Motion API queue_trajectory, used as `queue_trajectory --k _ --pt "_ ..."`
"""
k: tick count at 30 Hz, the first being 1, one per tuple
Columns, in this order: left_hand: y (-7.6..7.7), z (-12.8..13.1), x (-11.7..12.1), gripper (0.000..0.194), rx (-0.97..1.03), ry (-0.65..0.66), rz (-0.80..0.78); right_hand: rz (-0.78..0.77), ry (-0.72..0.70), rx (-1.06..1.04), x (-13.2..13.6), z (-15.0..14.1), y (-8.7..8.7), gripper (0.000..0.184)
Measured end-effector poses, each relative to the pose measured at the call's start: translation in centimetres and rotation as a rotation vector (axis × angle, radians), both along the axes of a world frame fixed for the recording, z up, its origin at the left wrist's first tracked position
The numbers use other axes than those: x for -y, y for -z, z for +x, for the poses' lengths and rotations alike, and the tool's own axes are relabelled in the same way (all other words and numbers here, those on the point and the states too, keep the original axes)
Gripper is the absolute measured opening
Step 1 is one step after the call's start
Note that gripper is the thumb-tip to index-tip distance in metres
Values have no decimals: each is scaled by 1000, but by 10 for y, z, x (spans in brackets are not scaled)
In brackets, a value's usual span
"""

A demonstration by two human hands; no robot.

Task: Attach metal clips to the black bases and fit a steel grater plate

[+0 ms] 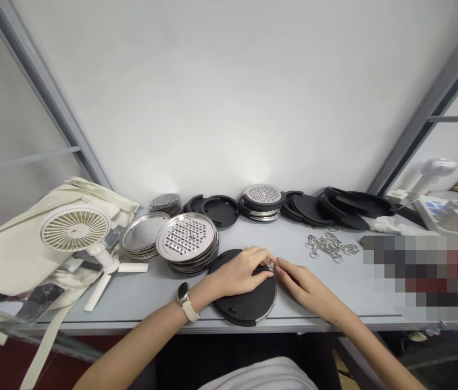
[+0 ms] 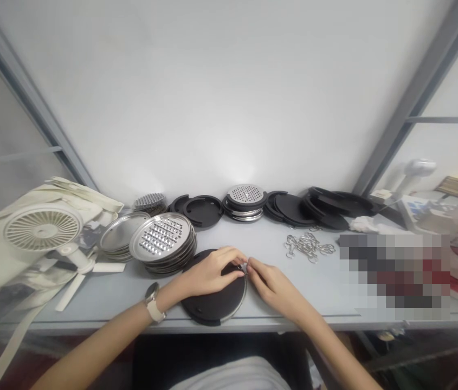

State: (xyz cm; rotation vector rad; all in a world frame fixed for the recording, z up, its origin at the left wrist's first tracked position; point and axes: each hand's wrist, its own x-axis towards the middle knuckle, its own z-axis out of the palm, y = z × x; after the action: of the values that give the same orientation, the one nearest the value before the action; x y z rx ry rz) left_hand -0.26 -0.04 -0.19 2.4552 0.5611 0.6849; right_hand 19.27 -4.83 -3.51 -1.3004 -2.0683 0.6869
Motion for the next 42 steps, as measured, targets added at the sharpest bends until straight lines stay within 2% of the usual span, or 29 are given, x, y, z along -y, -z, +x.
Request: queue_trajectory --k 9,23,29,37,42 --pt "2 2 -1 14 -41 -98 121 16 -19 -15 -1 0 1 24" --pt "1 3 0 7 -32 -111 110 21 2 11 0 -2 -4 30" --pt "2 3 -2 10 -41 -113 118 22 -2 25 -1 -2 -1 32" --pt "6 2 -5 13 -48 -153 134 -41 15 4 0 -1 -1 23" --pt "8 2 -6 13 -44 -162 134 -9 -1 26 -2 -1 1 26"
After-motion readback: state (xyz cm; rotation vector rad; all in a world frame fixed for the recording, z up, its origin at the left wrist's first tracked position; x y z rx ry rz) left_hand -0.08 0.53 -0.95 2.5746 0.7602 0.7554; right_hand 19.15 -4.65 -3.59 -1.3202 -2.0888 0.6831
